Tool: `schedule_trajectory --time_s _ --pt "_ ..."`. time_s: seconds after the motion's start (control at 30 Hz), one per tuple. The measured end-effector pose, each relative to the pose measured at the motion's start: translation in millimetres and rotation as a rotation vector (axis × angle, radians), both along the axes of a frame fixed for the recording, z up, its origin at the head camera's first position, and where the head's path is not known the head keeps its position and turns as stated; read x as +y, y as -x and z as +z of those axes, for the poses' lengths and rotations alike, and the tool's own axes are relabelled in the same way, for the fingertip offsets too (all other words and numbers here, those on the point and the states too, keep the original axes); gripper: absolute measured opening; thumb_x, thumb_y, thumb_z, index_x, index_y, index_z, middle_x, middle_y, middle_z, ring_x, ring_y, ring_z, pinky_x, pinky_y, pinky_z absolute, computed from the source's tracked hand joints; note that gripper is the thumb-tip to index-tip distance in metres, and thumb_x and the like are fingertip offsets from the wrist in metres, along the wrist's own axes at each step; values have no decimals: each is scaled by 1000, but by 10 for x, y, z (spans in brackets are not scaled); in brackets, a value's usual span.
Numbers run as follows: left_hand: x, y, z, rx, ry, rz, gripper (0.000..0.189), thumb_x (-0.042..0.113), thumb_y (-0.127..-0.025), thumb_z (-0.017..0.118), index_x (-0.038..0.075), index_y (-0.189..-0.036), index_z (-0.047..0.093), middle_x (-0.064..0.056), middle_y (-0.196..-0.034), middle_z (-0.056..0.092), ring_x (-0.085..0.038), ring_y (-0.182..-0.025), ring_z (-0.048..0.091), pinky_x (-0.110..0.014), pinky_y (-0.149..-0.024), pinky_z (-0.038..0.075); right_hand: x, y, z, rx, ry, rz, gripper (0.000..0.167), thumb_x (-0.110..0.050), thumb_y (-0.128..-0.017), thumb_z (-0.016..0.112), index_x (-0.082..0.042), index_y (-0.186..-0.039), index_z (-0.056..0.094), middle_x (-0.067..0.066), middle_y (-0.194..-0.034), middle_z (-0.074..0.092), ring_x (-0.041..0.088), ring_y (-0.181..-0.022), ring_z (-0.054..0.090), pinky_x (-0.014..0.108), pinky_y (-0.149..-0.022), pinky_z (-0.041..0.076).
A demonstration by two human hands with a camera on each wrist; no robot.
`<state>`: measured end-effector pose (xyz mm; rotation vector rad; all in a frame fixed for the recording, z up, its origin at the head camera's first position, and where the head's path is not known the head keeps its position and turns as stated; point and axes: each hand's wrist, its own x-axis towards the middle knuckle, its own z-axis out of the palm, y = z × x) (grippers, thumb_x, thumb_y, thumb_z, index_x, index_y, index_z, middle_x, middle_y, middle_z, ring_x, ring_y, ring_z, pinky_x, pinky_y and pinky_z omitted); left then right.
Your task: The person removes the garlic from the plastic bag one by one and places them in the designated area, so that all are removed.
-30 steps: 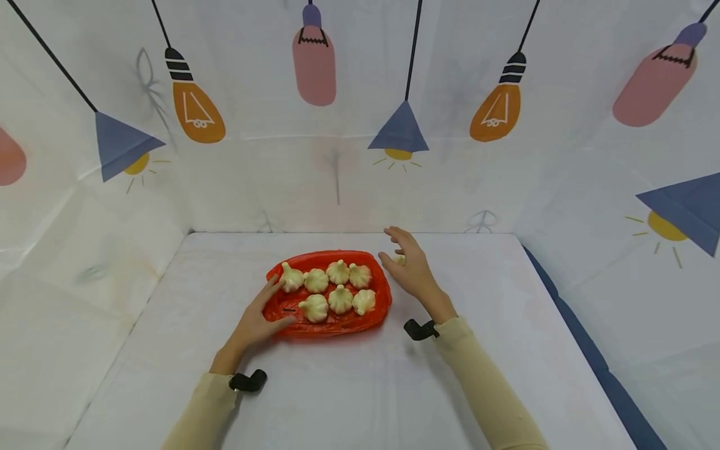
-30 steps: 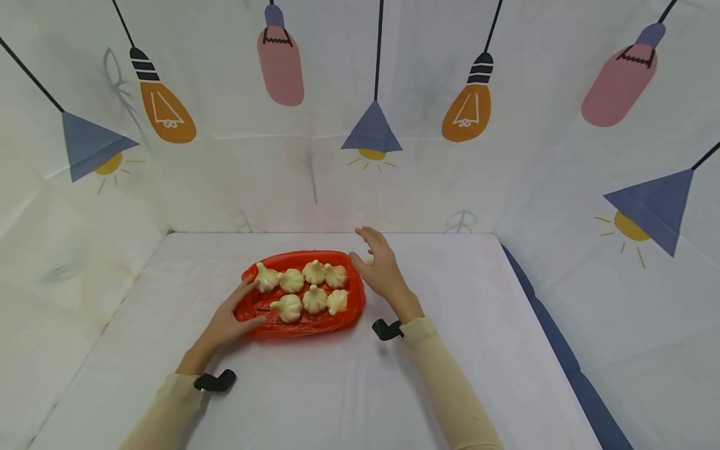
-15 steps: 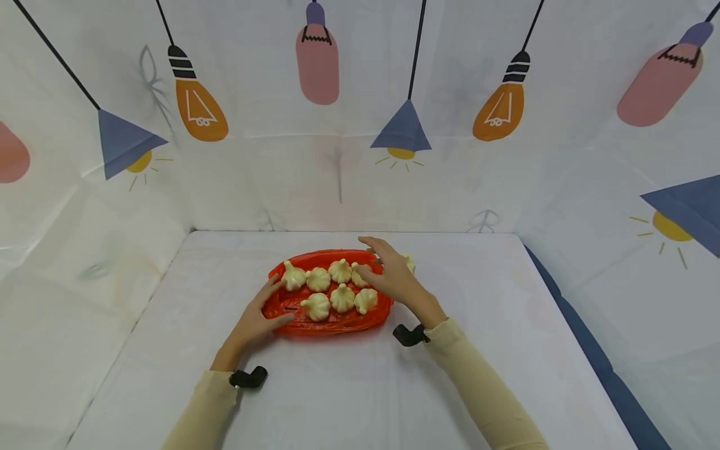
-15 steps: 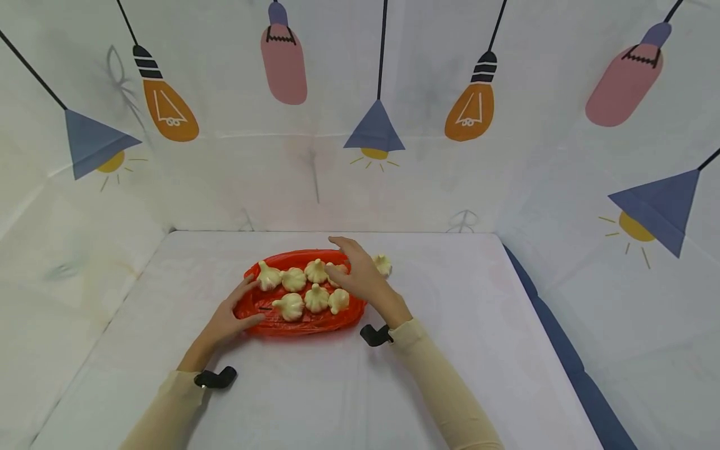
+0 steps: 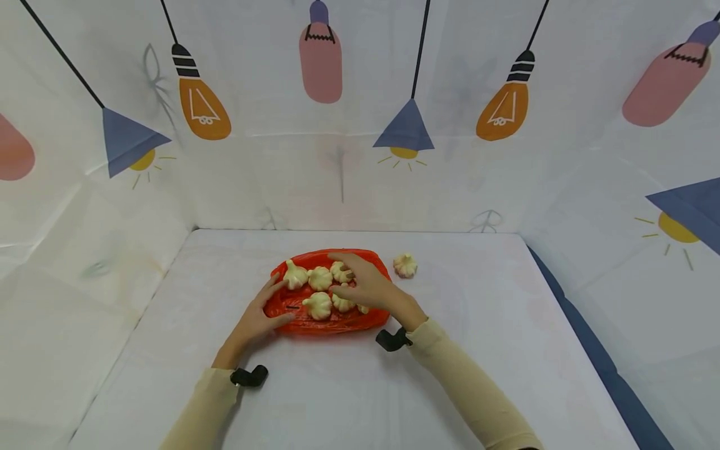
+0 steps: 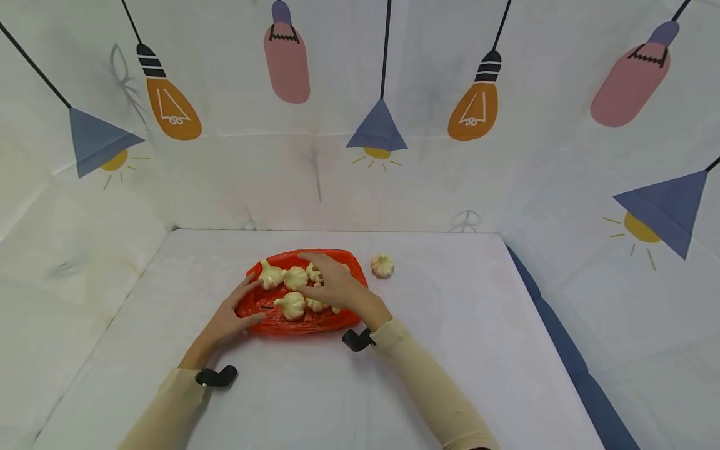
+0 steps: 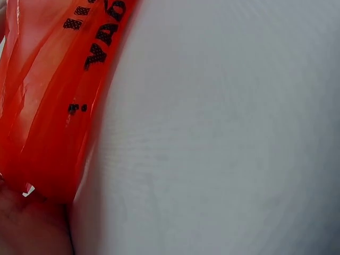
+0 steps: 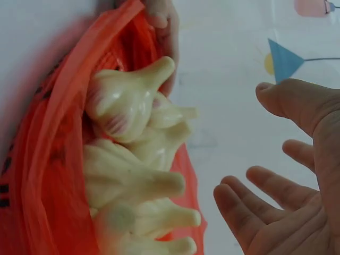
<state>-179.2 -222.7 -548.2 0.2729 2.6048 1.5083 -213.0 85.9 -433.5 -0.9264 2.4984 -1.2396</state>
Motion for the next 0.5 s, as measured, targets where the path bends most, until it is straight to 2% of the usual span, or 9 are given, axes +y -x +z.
schedule_trajectory --time_s 0.2,0.37,0.5 --pt "-10 6 28 -32 -19 -26 83 29 -87 83 21 -158 41 -8 -174 10 -46 -158 7 -74 -120 16 -150 -8 -95 -18 -74 37 68 -28 -95 74 -7 -153 45 14 -154 50 36 -135 53 53 -112 47" --pt "-13 14 24 -23 -6 -51 84 30 -86 84 21 -158 42 -10 -174 10 -47 -158 7 -75 -120 14 -225 4 -185 6 -100 37 64 -25 -95 73 -7 -151 49 11 -151 54 31 -133 55 47 -110 49" --pt "-28 24 19 -13 18 -49 86 33 -86 83 22 -159 40 -10 -174 9 -48 -157 9 -75 -119 17 -282 19 -219 32 -95 39 60 -22 -96 72 -7 -150 51 12 -149 56 30 -130 57 45 -108 51"
